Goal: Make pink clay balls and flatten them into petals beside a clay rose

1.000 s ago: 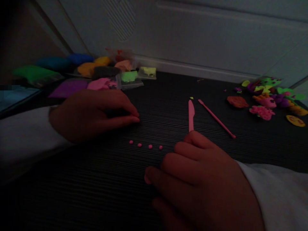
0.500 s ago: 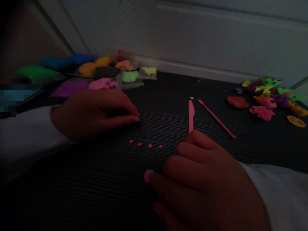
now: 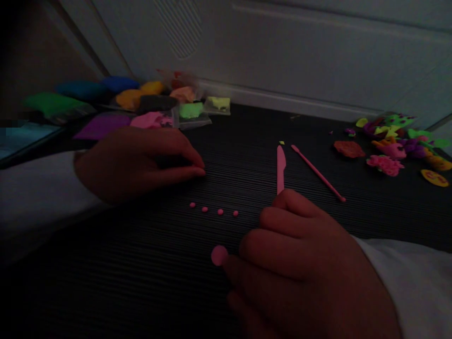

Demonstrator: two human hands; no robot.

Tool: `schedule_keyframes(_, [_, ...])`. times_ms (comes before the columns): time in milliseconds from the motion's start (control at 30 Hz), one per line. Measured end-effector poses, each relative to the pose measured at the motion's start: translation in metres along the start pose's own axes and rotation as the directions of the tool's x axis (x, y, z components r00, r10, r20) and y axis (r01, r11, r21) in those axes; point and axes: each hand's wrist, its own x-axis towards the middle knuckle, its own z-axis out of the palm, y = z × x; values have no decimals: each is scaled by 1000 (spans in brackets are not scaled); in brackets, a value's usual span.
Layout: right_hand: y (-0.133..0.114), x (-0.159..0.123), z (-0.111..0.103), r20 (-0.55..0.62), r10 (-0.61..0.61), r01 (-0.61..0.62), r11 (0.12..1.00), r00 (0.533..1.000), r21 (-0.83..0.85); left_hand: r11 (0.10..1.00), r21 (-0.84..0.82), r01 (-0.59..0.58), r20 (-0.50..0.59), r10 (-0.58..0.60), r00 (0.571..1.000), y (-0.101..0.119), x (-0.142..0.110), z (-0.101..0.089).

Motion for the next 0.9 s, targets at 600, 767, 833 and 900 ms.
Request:
schedule_keyframes(600, [1, 2, -1, 68, -30, 29, 1000, 997, 7, 1000, 8, 2, -13, -1, 1000, 2, 1, 0])
schedule_keyframes(767, [0, 2, -2, 96, -8, 7, 1000, 995, 10, 1000, 13, -14, -12, 14, 1000, 2, 2, 1])
schedule_keyframes(833, [0, 2, -2, 100, -17, 18, 1000, 995, -9, 1000, 18, -18, -13, 18, 1000, 2, 2, 0])
schedule_keyframes(900, [0, 3, -1, 100, -4, 6, 1000, 995, -25, 999, 32, -22, -18, 22, 1000, 2, 2, 0])
